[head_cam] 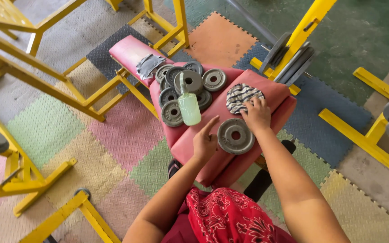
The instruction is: Cleaning and organizing weight plates on a weight bench in a gym.
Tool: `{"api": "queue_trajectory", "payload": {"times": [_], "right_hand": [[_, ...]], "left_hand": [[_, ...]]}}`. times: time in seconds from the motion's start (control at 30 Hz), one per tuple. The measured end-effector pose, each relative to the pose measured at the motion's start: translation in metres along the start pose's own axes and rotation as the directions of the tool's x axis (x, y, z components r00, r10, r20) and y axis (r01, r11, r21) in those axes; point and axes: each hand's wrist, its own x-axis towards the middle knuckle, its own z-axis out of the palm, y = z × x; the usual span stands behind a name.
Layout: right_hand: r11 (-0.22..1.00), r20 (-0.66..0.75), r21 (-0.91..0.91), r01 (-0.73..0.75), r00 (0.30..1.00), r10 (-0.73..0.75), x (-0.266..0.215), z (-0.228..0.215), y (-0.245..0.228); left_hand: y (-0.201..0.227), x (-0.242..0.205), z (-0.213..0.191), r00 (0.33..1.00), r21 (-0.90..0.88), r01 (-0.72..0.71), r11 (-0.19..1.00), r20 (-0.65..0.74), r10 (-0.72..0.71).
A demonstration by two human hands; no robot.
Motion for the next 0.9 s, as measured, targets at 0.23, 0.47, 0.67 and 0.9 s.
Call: {"api": "queue_trajectory", "payload": {"times": [0.23,0.47,0.67,0.9], "right_hand": [[0.992,-0.066,0.028,-0.125,0.99,0.127,-0.004,0.018,0.041],[0.952,-0.176,0.25,0.179,0.975,-0.137,-0.039,-0.022,0.016],[0.989,-0.039,0.114,0.092,0.995,-0.088,-0.031,-0.006,0.036],[0.957,0.015,0.29,0.017,1.0,-0.023,-0.04,-0.048,0.012]], "left_hand": [[-0.054,-0.016,0.011,0.973,-0.07,0.102,0.992,-0.201,-0.114],[-0.079,-0.016,0.014,0.974,0.33,-0.169,0.929,-0.092,0.209],[-0.054,-0.022,0.017,0.988,0.542,-0.154,0.826,0.091,0.125],[-0.063,-0.025,0.018,0.987,0.566,-0.158,0.809,0.083,0.135]]}}
